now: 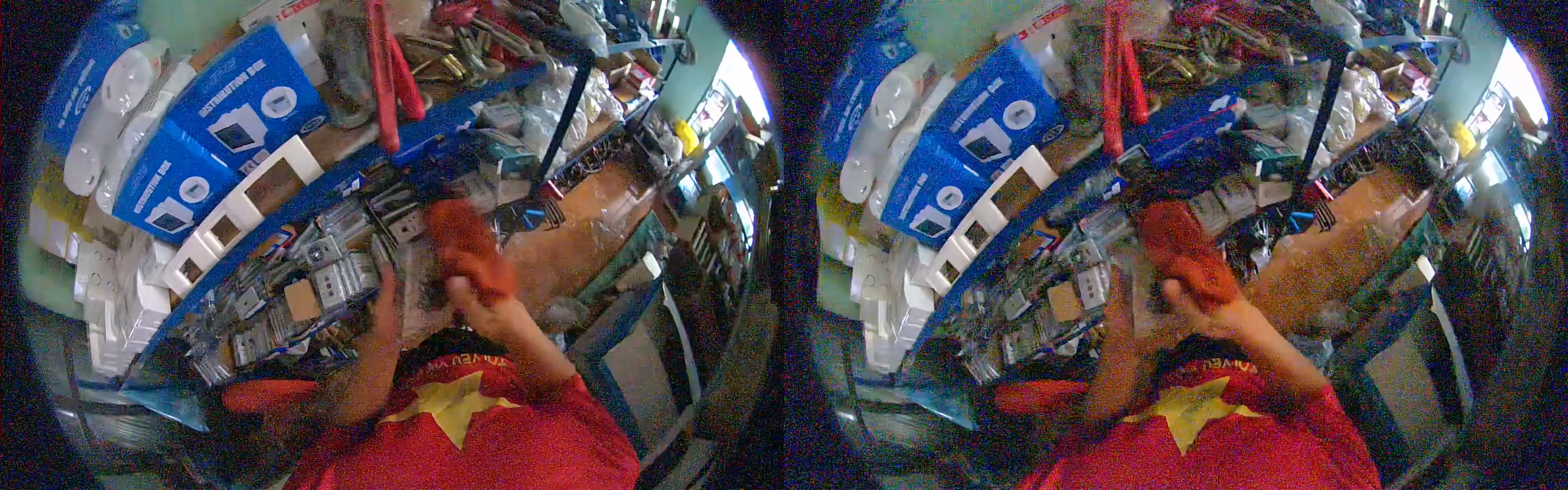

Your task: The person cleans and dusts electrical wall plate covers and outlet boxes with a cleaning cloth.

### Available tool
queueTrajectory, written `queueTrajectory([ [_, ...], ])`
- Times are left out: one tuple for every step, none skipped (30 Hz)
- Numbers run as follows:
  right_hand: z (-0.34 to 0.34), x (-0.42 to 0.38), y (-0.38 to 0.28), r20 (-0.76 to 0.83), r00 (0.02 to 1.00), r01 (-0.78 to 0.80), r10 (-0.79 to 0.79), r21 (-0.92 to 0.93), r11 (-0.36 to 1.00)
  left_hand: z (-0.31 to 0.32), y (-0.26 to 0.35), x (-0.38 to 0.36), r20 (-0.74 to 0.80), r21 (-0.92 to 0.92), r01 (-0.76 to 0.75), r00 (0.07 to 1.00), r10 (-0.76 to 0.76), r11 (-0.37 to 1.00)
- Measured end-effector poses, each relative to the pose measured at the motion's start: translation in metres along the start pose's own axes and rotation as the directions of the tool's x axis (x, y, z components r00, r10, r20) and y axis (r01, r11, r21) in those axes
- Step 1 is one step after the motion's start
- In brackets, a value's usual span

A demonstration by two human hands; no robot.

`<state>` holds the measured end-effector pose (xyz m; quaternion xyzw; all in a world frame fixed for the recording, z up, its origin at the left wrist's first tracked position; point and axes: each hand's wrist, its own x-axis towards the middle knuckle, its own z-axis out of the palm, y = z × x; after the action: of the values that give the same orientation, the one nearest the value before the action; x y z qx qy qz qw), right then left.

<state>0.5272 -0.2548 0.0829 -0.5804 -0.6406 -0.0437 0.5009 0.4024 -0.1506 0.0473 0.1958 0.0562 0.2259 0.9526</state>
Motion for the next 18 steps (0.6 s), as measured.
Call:
queueTrajectory([
  [0.001, 0.008, -0.003, 0.074, 0.997, -0.014, 0.014, -0.002, 1.000, -0.001, -0.004, 0.000, -0.001, -0.013, 0.020, 1.000, -0.020, 1.000],
  [0.005, 0.020, -0.010, 0.148, 0.989, -0.026, 0.027, -0.003, 1.000, -0.003, -0.005, 0.001, 0.000, -0.019, 0.029, 1.000, -0.029, 0.999],
  [0.008, 0.026, -0.013, 0.217, 0.975, -0.039, 0.038, -0.002, 0.999, -0.007, -0.003, 0.001, -0.003, -0.029, 0.047, 0.999, -0.047, 0.998],
  [0.014, 0.018, -0.009, 0.189, 0.982, -0.031, 0.022, 0.046, 0.998, -0.011, 0.000, 0.002, -0.002, -0.037, 0.067, 0.998, -0.067, 0.997],
  [0.027, 0.001, 0.001, 0.165, 0.986, -0.018, 0.002, 0.094, 0.995, -0.017, 0.004, 0.003, -0.005, -0.051, 0.088, 0.996, -0.089, 0.995],
  [0.037, -0.013, 0.006, 0.142, 0.990, -0.003, -0.018, 0.144, 0.990, -0.022, 0.004, 0.002, -0.004, -0.066, 0.111, 0.994, -0.111, 0.992],
  [0.040, -0.023, 0.006, 0.032, 0.999, 0.013, -0.017, 0.112, 0.994, -0.030, 0.004, 0.002, -0.006, -0.099, 0.144, 0.989, -0.145, 0.985],
  [0.042, -0.033, 0.004, 0.029, 0.999, -0.041, 0.039, 0.067, 0.997, -0.031, 0.004, -0.001, -0.007, -0.136, 0.176, 0.984, -0.178, 0.975],
  [0.042, -0.042, 0.002, 0.026, 0.995, -0.096, 0.096, 0.022, 0.995, -0.029, 0.001, -0.005, -0.012, -0.166, 0.206, 0.977, -0.211, 0.964],
  [0.041, -0.049, 0.002, 0.022, 0.988, -0.149, 0.150, -0.025, 0.988, -0.023, -0.001, -0.009, -0.024, -0.160, 0.219, 0.974, -0.226, 0.962],
  [0.043, -0.057, 0.006, 0.040, 0.965, -0.251, 0.258, -0.130, 0.959, -0.001, -0.003, -0.014, -0.066, 0.014, 0.229, 0.972, -0.227, 0.973],
  [0.046, -0.061, 0.005, -0.053, 0.954, -0.296, 0.295, -0.013, 0.955, 0.010, -0.003, -0.015, -0.104, 0.191, 0.243, 0.969, -0.226, 0.951],
  [0.048, -0.061, 0.005, -0.146, 0.931, -0.323, 0.335, 0.102, 0.941, 0.000, -0.004, -0.008, -0.165, 0.358, 0.258, 0.963, -0.211, 0.897],
  [0.045, -0.059, 0.005, -0.234, 0.896, -0.332, 0.378, 0.213, 0.919, -0.008, -0.005, -0.006, -0.180, 0.423, 0.257, 0.964, -0.198, 0.869],
  [0.028, -0.049, 0.003, 0.006, 0.935, -0.354, 0.354, -0.001, 0.935, -0.013, -0.005, -0.005, -0.163, 0.437, 0.238, 0.969, -0.185, 0.867],
  [0.031, -0.049, 0.002, -0.095, 0.926, -0.359, 0.366, 0.083, 0.930, -0.017, -0.004, -0.005, -0.147, 0.448, 0.227, 0.973, -0.179, 0.865],
  [0.041, -0.047, 0.000, -0.192, 0.905, -0.352, 0.381, 0.167, 0.921, -0.020, -0.002, -0.006, -0.129, 0.458, 0.217, 0.976, -0.177, 0.862],
  [0.048, -0.046, -0.002, -0.282, 0.872, -0.334, 0.400, 0.252, 0.908, -0.022, 0.000, -0.006, -0.120, 0.468, 0.205, 0.979, -0.167, 0.859],
])
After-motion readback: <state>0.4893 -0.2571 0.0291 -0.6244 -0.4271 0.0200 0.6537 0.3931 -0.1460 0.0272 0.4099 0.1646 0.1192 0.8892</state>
